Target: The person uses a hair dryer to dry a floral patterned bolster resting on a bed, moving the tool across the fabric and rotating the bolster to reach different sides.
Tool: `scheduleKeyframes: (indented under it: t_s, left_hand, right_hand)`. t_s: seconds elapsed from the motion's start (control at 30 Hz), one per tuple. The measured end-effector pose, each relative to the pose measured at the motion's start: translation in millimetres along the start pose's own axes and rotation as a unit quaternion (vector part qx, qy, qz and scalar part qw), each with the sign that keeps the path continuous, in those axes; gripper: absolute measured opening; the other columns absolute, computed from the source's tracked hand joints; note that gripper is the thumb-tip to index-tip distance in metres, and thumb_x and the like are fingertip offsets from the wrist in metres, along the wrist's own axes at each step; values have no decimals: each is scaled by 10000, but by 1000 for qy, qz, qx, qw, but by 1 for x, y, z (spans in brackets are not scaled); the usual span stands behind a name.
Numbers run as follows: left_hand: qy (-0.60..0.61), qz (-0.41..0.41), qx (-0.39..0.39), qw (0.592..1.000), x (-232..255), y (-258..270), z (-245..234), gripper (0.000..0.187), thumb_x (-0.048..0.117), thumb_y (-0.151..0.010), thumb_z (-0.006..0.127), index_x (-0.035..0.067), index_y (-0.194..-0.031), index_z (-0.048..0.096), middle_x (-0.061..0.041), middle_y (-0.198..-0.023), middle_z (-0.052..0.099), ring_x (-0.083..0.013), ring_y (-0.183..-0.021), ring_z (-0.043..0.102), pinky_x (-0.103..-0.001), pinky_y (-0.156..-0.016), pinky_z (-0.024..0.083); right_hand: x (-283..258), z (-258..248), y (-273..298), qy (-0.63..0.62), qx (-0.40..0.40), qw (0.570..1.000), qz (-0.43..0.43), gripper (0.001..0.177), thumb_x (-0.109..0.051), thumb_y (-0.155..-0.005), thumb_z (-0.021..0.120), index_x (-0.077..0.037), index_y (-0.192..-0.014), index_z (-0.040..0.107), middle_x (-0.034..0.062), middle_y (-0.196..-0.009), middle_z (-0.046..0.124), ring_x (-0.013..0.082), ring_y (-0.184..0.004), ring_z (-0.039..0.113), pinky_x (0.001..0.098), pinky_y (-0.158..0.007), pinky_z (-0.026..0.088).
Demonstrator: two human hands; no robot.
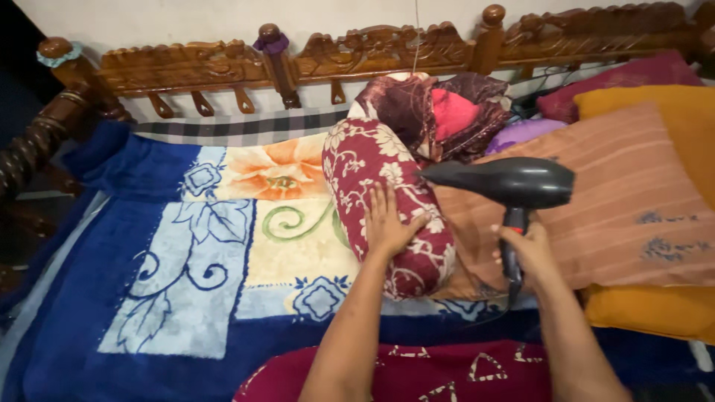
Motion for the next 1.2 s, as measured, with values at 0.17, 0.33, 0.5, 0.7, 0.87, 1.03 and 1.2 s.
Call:
scheduleKeyframes:
  t_s: [0.17,0.33,0.5,0.7,0.87,1.03,1.2]
  left_hand:
    - [-32,47,-74,996,-4,-6,36,1323,840,-738,636,74,-1651,62,-155,-1742,11,-317,-1614,0,-544,-1260,61]
    - [-7,58,-109,992,-18,-2,33,1470,835,-636,707,28,-1636,-8,-161,-1732,-54,-306,-1596,-60,-533,-1254,24]
    - [3,43,-124,991,-35,15,34,1534,823,-579,758,31,-1635,-23,-163,-1735,-83,-308,-1604,-94,-557,-1250,-8]
    - [-1,32,-133,991,-33,22,35,1583,809,-533,796,47,-1637,-42,-162,-1732,-91,-304,-1597,-107,-565,-1249,-23]
    - [47,-18,-132,990,-34,30,26,1600,789,-512,813,61,-1629,-71,-134,-1737,-102,-290,-1599,-114,-580,-1231,-20]
    - [58,-15,-137,989,-38,38,21,1581,760,-526,830,64,-1644,-44,-143,-1740,-89,-330,-1599,-106,-594,-1236,23]
    - [34,10,-167,985,-49,24,26,1580,696,-495,891,51,-1641,15,-168,-1735,-50,-389,-1590,-58,-553,-1251,112]
  right_hand:
    - [-24,7,9,-11,-19,998,-58,465,-147,-827,755,-18,-1168,466,71,-731,593,174,-477,608,316,-390,494]
    - [-52,-12,27,73,-1,996,-53,528,-143,-839,756,-7,-1259,466,68,-709,564,160,-505,570,324,-422,461]
    - [-52,-24,31,191,-53,978,-63,772,-143,-761,763,-51,-1434,398,126,-703,617,226,-503,608,388,-451,495]
    - [-36,49,15,313,31,923,-221,653,-299,-804,775,-10,-1309,479,184,-832,693,362,-711,709,472,-634,557]
    - [-39,82,19,289,25,911,-294,578,-299,-849,733,-3,-1291,509,202,-842,720,385,-785,715,470,-664,550]
    - [-57,36,19,346,-47,920,-179,704,-326,-797,775,-31,-1352,459,180,-731,673,344,-644,684,469,-587,522]
    - [-84,-12,52,312,-87,940,-112,771,-180,-754,758,-82,-1443,426,106,-735,633,220,-565,616,403,-513,525]
Point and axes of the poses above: each hand's wrist, its own y-axis away from the middle knuckle, its own z-axis out of the palm, x = y × z, the point moved 10 cm from there along -y, towards the middle knuckle
